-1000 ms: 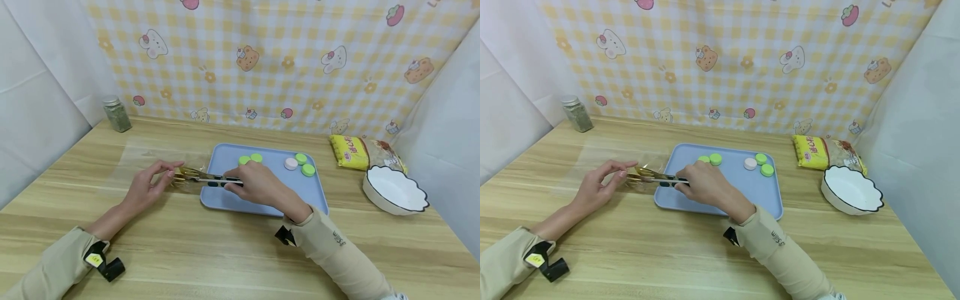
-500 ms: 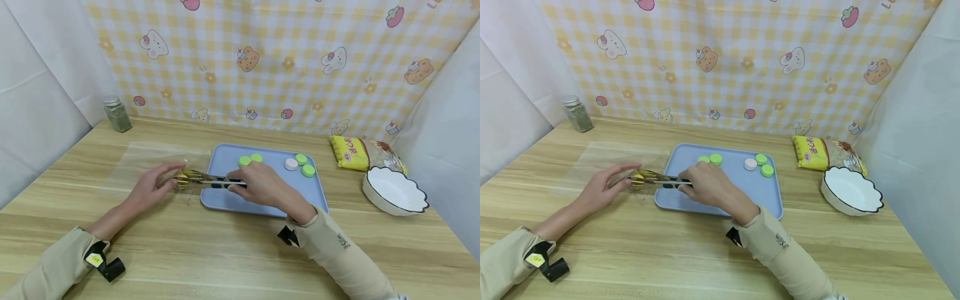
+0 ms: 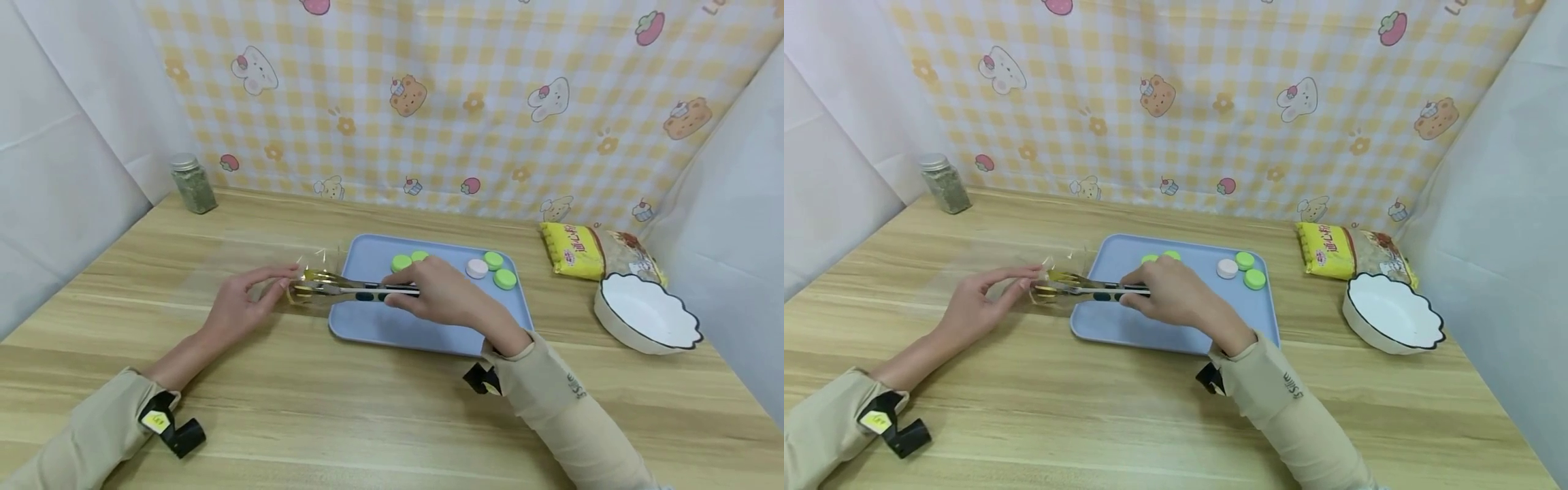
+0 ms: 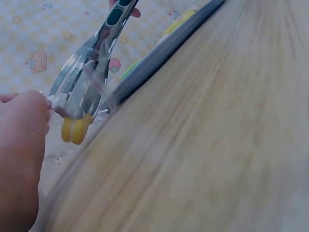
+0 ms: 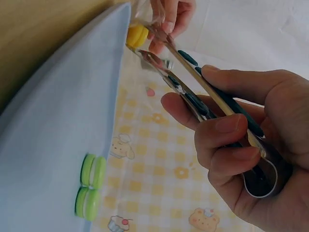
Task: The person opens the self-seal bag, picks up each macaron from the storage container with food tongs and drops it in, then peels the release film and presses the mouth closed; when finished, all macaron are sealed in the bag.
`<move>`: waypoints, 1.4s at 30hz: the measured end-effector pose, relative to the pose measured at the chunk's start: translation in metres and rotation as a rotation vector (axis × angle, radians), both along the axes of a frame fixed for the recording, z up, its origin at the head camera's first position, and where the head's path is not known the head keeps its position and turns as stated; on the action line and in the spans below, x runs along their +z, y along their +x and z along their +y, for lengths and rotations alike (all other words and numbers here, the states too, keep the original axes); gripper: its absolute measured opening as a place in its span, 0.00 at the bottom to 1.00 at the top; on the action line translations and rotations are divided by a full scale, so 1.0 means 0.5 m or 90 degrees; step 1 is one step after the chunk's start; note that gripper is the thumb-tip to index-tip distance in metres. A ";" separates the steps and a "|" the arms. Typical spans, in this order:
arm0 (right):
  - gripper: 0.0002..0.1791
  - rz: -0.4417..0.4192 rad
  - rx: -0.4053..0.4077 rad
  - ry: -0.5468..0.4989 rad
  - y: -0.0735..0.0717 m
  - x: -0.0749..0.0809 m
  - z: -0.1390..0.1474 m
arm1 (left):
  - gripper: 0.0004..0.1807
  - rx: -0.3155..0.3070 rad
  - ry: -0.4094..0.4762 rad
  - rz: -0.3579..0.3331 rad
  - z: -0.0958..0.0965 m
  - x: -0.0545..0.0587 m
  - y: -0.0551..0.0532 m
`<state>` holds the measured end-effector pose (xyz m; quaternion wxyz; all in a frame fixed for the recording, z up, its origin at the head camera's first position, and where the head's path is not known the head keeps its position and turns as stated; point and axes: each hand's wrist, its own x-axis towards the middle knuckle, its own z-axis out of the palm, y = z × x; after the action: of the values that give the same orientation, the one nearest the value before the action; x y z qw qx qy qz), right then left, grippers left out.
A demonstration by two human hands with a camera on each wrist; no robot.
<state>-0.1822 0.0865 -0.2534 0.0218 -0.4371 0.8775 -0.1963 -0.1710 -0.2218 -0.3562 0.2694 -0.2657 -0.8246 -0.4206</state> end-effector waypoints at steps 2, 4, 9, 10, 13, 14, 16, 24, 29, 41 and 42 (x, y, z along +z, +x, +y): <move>0.15 -0.022 0.000 -0.016 -0.005 0.003 0.005 | 0.11 0.011 0.011 0.001 0.000 0.004 0.002; 0.14 -0.037 -0.001 -0.028 -0.008 0.005 0.008 | 0.10 0.018 0.021 0.006 0.000 0.006 0.002; 0.14 -0.032 -0.008 -0.030 -0.007 0.009 0.008 | 0.11 0.017 0.033 0.012 -0.004 0.000 0.000; 0.14 -0.026 -0.011 -0.025 -0.005 0.010 0.007 | 0.10 0.019 0.033 0.013 -0.004 0.000 -0.001; 0.15 0.008 -0.025 0.004 0.002 0.011 0.003 | 0.09 0.016 0.043 0.008 -0.004 -0.001 -0.002; 0.15 0.021 -0.030 0.016 0.004 0.011 0.001 | 0.09 0.015 0.046 0.009 -0.004 -0.002 -0.003; 0.16 0.046 -0.039 0.037 0.008 0.008 -0.005 | 0.10 0.007 0.052 0.012 -0.003 -0.002 -0.003; 0.15 0.042 -0.031 0.050 0.003 -0.006 -0.017 | 0.13 -0.019 0.065 0.014 -0.004 -0.001 -0.003; 0.13 -0.037 -0.027 -0.007 -0.014 -0.003 0.002 | 0.14 -0.022 0.062 0.008 -0.001 0.000 -0.005; 0.11 -0.394 -0.048 -0.137 -0.049 -0.025 -0.015 | 0.19 -0.043 0.068 0.051 0.003 0.007 -0.004; 0.11 -0.421 -0.060 -0.147 -0.051 -0.026 -0.015 | 0.19 -0.044 0.069 0.056 0.004 0.007 -0.005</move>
<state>-0.2078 0.0789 -0.2663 0.2462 -0.3085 0.8143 -0.4256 -0.1735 -0.2199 -0.3525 0.3047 -0.2973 -0.7784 -0.4614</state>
